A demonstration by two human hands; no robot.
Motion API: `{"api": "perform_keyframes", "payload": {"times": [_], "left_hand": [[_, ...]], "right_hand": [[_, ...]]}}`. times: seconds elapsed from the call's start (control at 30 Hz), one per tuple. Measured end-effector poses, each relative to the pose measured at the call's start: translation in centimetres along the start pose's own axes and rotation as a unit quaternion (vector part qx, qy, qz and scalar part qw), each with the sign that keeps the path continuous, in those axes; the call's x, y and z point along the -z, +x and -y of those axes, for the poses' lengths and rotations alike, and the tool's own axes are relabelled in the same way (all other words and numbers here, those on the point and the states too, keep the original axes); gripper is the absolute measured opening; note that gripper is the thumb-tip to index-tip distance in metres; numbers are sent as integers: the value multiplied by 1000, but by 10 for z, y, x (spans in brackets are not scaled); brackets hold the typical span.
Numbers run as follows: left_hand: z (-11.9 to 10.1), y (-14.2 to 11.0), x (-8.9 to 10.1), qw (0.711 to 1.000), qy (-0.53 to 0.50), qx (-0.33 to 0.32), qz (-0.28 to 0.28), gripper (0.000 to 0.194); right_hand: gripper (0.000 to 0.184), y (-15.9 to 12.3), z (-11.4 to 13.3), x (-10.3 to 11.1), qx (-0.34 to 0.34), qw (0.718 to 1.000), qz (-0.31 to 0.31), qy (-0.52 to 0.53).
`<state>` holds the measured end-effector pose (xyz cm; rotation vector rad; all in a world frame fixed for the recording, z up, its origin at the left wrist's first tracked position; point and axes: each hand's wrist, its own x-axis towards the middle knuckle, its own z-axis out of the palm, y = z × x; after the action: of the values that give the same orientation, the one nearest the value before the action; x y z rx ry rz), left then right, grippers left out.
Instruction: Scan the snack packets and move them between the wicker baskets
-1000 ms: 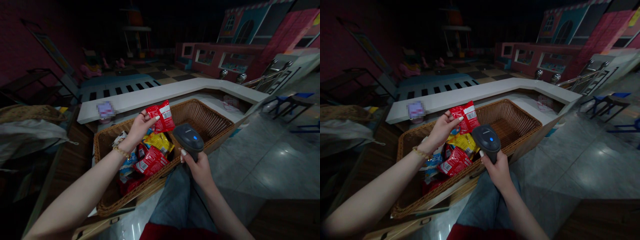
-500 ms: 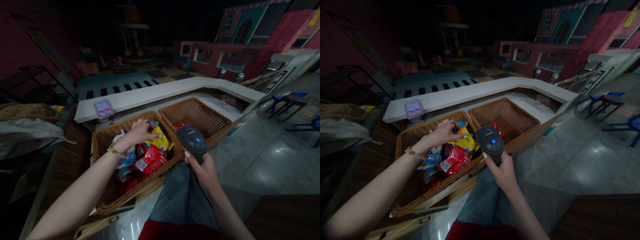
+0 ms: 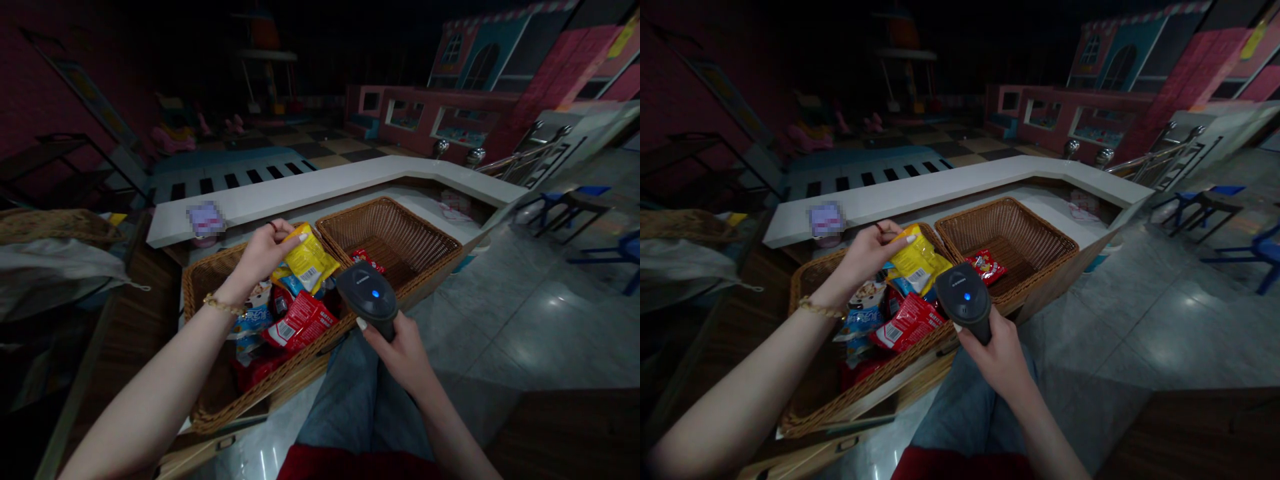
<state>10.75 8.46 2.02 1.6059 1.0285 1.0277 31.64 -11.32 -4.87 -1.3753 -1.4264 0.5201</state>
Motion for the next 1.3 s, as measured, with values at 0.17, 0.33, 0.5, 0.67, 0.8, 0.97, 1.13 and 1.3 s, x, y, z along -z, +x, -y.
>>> {"api": "perform_keyframes", "payload": {"times": [0.17, 0.33, 0.5, 0.67, 0.8, 0.97, 1.13, 1.3], "left_hand": [[-7, -2, -3, 994, -81, -13, -78, 49], [-4, -1, -4, 991, -104, 1, -81, 54], [0, 0, -4, 992, -96, 3, -78, 50], [0, -1, -5, 994, -55, -6, -96, 38], [-3, -2, -6, 992, -95, 3, -79, 43], [3, 1, -6, 992, -105, 3, -67, 45], [8, -5, -14, 989, -135, 51, 32, 31], [8, -8, -17, 986, -73, 20, 150, 29]], "right_hand": [[16, 0, 5, -3, 15, 999, 30, 2], [14, 1, 8, -4, 14, 1000, 23, 3], [14, 1, 10, -5, 21, 1000, 22, 6], [13, 1, 10, -4, 13, 1000, 20, 15], [15, 1, 10, -3, 13, 1000, 19, 18], [16, 1, 5, 1, 3, 1000, 1, 1], [10, 4, -2, 6, -2, 999, -34, -23], [12, 3, -8, 9, -16, 999, -35, -28]]}}
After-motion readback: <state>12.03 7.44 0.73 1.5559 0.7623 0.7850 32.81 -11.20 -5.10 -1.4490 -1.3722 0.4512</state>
